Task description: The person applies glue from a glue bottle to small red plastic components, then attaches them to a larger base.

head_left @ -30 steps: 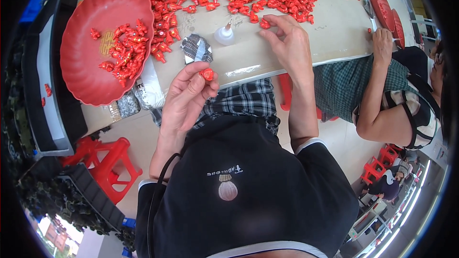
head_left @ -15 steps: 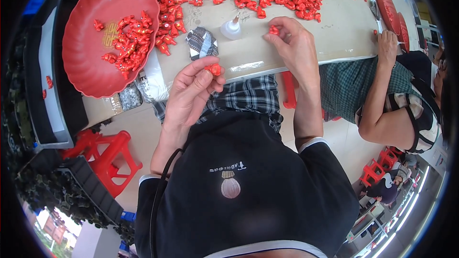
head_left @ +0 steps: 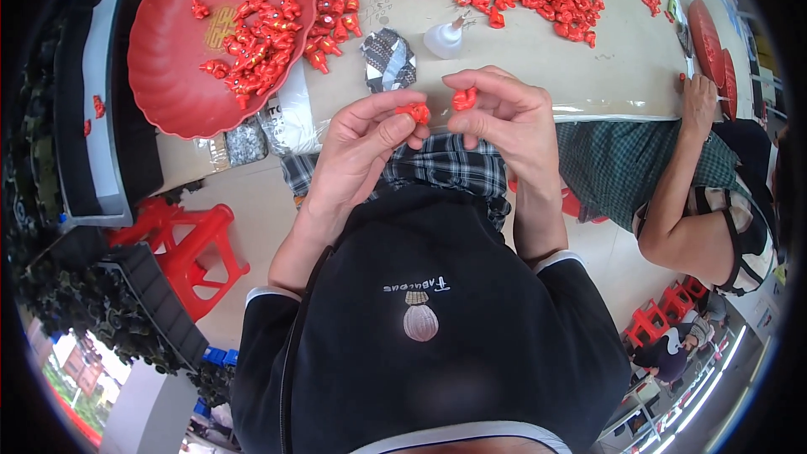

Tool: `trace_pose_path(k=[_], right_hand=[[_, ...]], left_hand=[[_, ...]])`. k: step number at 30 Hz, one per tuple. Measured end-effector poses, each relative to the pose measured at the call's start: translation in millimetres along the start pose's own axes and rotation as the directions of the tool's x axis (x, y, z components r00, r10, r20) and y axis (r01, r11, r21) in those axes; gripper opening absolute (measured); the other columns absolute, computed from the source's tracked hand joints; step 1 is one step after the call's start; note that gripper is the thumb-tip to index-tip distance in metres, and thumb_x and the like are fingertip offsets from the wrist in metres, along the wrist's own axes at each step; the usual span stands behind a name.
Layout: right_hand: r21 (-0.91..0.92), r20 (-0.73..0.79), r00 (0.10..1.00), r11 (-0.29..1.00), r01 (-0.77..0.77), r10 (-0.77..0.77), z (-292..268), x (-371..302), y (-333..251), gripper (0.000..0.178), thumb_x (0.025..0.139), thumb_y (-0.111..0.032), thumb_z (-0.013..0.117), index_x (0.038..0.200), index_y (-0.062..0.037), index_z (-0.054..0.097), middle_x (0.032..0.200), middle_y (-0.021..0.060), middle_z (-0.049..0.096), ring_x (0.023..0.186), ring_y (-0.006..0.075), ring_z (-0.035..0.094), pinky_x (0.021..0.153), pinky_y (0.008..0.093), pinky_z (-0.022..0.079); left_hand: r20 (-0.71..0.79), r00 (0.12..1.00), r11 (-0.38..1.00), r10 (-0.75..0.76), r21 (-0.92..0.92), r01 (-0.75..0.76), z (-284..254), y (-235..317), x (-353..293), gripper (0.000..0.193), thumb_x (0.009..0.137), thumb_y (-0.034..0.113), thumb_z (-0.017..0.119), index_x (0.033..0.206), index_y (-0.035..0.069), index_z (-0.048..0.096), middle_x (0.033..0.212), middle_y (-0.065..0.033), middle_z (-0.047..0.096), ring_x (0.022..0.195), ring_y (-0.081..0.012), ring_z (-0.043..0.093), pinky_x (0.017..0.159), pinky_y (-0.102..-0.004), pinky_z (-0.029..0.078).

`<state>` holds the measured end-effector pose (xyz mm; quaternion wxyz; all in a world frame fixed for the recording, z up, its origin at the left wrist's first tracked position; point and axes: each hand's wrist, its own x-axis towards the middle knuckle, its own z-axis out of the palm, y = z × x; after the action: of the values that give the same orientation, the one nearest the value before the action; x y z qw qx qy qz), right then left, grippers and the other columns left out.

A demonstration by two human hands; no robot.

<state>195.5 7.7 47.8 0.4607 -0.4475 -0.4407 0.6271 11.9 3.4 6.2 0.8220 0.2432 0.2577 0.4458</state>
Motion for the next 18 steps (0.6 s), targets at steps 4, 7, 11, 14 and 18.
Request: trace_pose_path(k=[4,7,11,14,18], right_hand=[[0.127,0.018,0.997,0.989,-0.075,0.073,5.6,-1.4,-2.9,0.029,0.075,0.006,0.06,0.103,0.0058,0.058,0.089,0.0101,0.056,0.078,0.0174,0.061,0.06,0.0222,0.048],[-0.068,0.021,0.998,0.996,0.053,-0.051,3.2,-4.5,0.7,0.03,0.073,0.005,0.063,0.102,0.0044,0.059,0.089,0.0107,0.058,0.077,0.0162,0.06,0.062,0.0229,0.048],[-0.356,0.052,0.974,0.908,0.222,-0.218,4.1,-4.9,1.3,0.03,0.069,0.004,0.066,0.099,0.0026,0.062,0.085,0.0099,0.06,0.074,0.0141,0.06,0.063,0.0229,0.047],[-0.382,0.03,0.979,0.903,0.2,-0.203,5.8,-6.4,-0.2,0.03,0.065,0.002,0.069,0.095,0.0009,0.064,0.08,0.0085,0.061,0.072,0.0123,0.059,0.062,0.0222,0.046],[-0.451,0.052,0.986,0.877,0.167,-0.161,5.0,-7.9,-1.2,0.028,0.066,-0.001,0.07,0.093,-0.0003,0.065,0.079,0.0079,0.062,0.068,0.012,0.06,0.059,0.0221,0.046]], left_hand=[[-0.022,1.0,0.999,0.018,0.032,-0.018,0.7,-0.5,-0.7,0.025,0.084,0.006,0.055,0.108,-0.003,0.055,0.089,-0.0098,0.061,0.081,-0.015,0.058,0.071,-0.0249,0.047],[-0.036,0.999,0.997,0.032,0.069,-0.029,0.8,-1.1,-1.3,0.025,0.084,0.006,0.055,0.107,-0.002,0.056,0.089,-0.0097,0.061,0.081,-0.0148,0.059,0.07,-0.0248,0.048],[-0.048,0.997,0.991,0.052,0.123,-0.046,2.2,-1.6,-0.9,0.024,0.083,0.006,0.056,0.105,-0.002,0.057,0.088,-0.0093,0.062,0.078,-0.0132,0.058,0.069,-0.0239,0.048],[-0.052,0.997,0.984,0.062,0.172,-0.052,4.5,-1.5,-1.4,0.023,0.082,0.005,0.058,0.105,-0.001,0.058,0.088,-0.0088,0.063,0.075,-0.0114,0.058,0.068,-0.0225,0.048],[-0.065,0.996,0.965,0.053,0.26,-0.034,3.5,-0.7,-1.9,0.024,0.08,0.004,0.061,0.103,0.0,0.06,0.088,-0.0081,0.064,0.073,-0.0091,0.057,0.066,-0.0203,0.047]])
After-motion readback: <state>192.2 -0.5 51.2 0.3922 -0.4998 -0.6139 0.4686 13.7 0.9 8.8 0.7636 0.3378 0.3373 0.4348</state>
